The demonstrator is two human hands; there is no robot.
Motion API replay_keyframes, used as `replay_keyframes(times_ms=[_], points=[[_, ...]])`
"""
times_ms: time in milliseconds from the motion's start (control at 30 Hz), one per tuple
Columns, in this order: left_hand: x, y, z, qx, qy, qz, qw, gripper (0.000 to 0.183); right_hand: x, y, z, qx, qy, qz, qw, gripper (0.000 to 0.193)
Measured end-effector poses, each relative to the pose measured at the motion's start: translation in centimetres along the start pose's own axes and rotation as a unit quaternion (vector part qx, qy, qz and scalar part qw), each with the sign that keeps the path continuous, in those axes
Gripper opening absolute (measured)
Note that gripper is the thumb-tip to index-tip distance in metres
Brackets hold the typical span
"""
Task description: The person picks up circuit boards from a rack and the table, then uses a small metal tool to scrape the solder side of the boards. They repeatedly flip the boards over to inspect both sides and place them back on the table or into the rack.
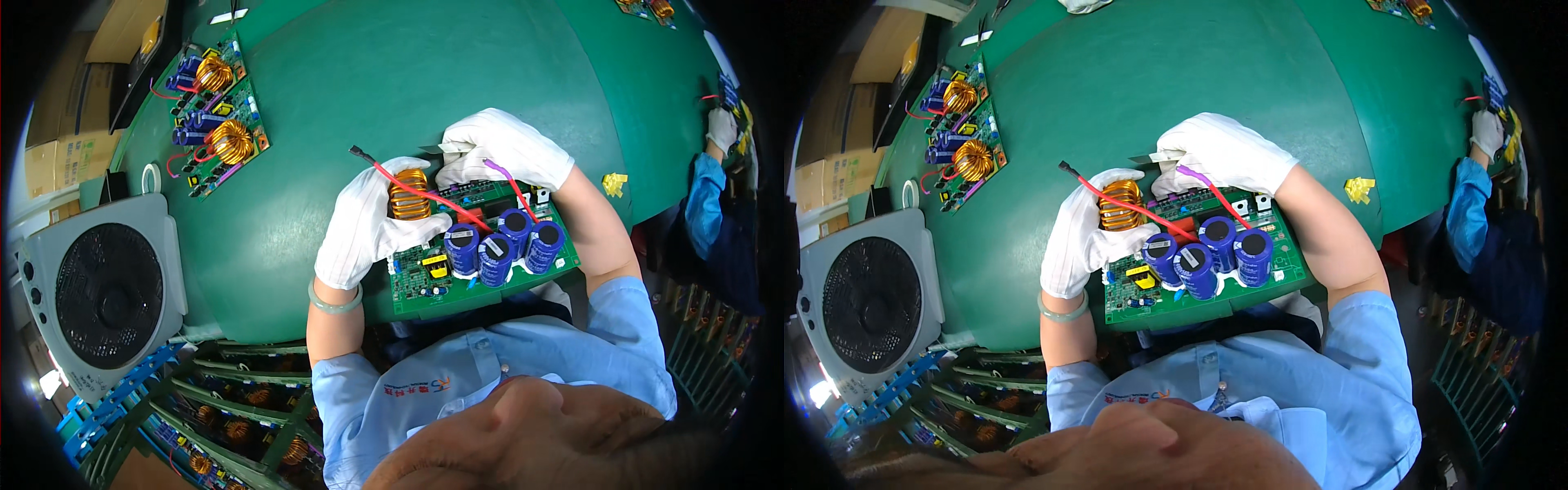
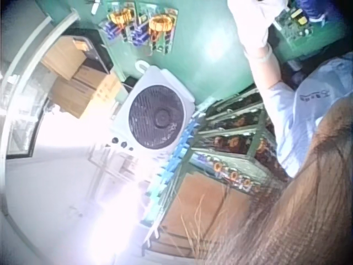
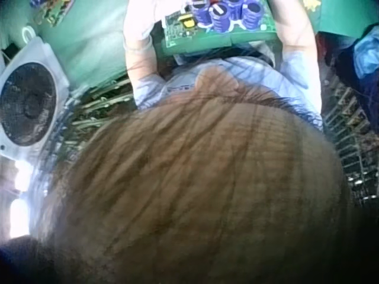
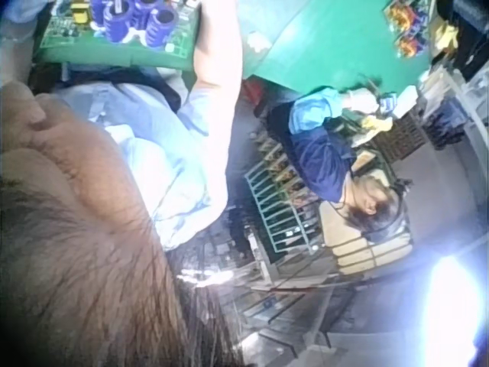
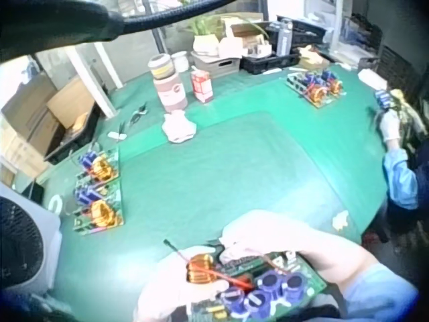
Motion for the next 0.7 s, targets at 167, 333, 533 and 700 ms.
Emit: replay_keyframes(times_ms=[167,333,533,700], points=[[0.0,-0.4,-0.1,0.015,0.018,0.004,1.0,0.063,-0.8,0.6,0.2,-0.03,-0.047,0.009,0.998,0.039],[0.2,0.0,-0.1,0.028,0.064,0.06,0.996,0.064,-1.0,2.0,3.2,0.052,-0.04,-0.064,0.996,0.041],[0.5,0.1,-0.2,0.023,0.034,0.042,0.998,0.066,-2.1,2.1,2.1,0.041,0.014,-0.037,0.998,0.032],[0.4,0.0,-0.2,0.027,0.047,0.046,0.997,0.067,-1.7,2.1,1.9,0.024,0.071,-0.064,0.995,0.037]])
Point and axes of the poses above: each hand's wrist, its own y-axis away from the middle knuckle, its own z-axis out of the back of the hand, x = y × z, the point moved 1 cm from there along -y, towards the middle knuckle, and after that the axes turned 5 degrees about -z, right-handed, at the moved point
